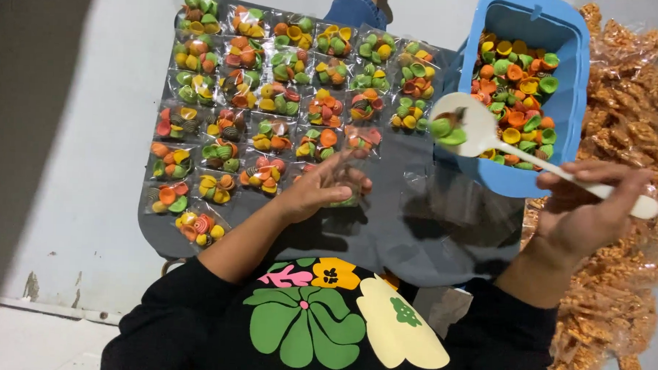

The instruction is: Manually filling small plastic bags with colorful snacks using a spoon and arranging them on a tray.

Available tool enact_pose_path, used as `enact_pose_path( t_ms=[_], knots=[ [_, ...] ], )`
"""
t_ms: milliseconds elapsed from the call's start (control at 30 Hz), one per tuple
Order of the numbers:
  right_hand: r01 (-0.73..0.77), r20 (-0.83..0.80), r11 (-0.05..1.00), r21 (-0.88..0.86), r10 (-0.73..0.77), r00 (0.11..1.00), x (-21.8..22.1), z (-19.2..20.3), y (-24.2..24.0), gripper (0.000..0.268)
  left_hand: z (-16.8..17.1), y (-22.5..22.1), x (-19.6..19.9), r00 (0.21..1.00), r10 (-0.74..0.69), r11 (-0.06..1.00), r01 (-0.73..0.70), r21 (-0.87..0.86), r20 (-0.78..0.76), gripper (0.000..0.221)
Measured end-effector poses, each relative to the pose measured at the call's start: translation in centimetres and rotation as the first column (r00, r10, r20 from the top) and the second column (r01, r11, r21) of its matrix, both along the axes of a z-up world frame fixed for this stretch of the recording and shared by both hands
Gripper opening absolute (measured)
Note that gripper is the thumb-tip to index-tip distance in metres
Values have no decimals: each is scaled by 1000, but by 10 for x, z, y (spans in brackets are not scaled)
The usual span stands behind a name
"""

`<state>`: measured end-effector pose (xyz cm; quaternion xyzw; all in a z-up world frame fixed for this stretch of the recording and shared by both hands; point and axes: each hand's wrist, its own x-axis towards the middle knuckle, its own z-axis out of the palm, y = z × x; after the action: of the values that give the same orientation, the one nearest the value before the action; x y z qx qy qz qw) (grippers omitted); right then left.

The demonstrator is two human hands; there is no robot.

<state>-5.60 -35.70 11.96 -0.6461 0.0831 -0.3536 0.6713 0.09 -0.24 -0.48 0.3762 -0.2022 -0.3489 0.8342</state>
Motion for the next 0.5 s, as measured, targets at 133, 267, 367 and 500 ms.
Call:
enact_pose_path(
  t_ms=[133,267,367,500],
  knots=[
    [-187,-18,982,12,187,982,10,-2,31,43,-4,-1,0,1000,-21,1000,21,-20,12,77],
    [-335,63,942,-17,336,940,14,-15,48,41,1,-1,-2,999,-29,999,29,29,13,80],
    [-359,86,926,-118,369,925,8,-18,63,34,0,-1,-4,1000,-10,998,10,61,-3,77],
    [-460,186,819,-343,539,821,0,-28,63,33,-10,0,-5,999,-1,1000,2,16,-53,67]
  ],
)
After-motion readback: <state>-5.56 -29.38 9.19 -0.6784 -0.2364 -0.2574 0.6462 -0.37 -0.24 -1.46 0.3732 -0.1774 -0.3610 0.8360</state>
